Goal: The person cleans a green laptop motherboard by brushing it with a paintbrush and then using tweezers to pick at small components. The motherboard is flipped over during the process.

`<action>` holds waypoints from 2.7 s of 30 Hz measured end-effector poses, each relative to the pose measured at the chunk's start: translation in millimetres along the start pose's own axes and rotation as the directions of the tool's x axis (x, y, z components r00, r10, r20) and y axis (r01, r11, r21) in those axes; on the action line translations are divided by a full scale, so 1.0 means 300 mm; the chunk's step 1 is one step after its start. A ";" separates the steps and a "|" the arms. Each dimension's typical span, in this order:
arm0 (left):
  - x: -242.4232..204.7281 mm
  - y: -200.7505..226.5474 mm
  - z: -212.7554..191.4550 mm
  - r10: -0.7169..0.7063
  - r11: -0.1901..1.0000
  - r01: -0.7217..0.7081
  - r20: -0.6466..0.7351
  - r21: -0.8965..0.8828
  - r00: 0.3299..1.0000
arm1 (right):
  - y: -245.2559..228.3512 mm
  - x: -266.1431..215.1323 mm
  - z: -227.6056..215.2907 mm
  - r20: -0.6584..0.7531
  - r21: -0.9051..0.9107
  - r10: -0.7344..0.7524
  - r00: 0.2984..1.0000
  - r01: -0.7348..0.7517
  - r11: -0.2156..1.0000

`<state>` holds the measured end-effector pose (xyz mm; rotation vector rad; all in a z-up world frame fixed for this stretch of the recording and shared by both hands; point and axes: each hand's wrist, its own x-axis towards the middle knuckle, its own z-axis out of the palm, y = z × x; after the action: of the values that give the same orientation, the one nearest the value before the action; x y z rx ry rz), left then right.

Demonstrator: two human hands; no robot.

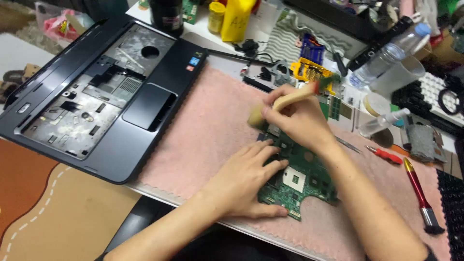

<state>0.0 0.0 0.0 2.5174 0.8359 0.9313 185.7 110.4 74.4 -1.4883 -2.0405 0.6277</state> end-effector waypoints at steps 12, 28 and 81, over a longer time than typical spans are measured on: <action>0.008 -0.004 0.029 -0.037 0.999 0.037 0.013 0.039 0.999 | -0.172 0.091 -0.056 0.246 -0.418 0.088 0.965 0.024 0.908; 0.004 -0.012 0.038 -0.030 0.998 0.030 0.001 0.047 1.000 | -0.166 0.100 -0.044 0.312 -0.418 0.126 0.942 0.017 0.908; -0.009 0.019 -0.022 -0.211 0.976 0.206 0.078 0.070 0.974 | -0.026 -0.103 -0.088 0.380 -0.099 -0.199 0.903 0.253 0.962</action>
<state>-3.7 -5.5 6.3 2.4415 1.0920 0.7358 205.3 80.1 94.7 -1.2513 -2.5528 0.7161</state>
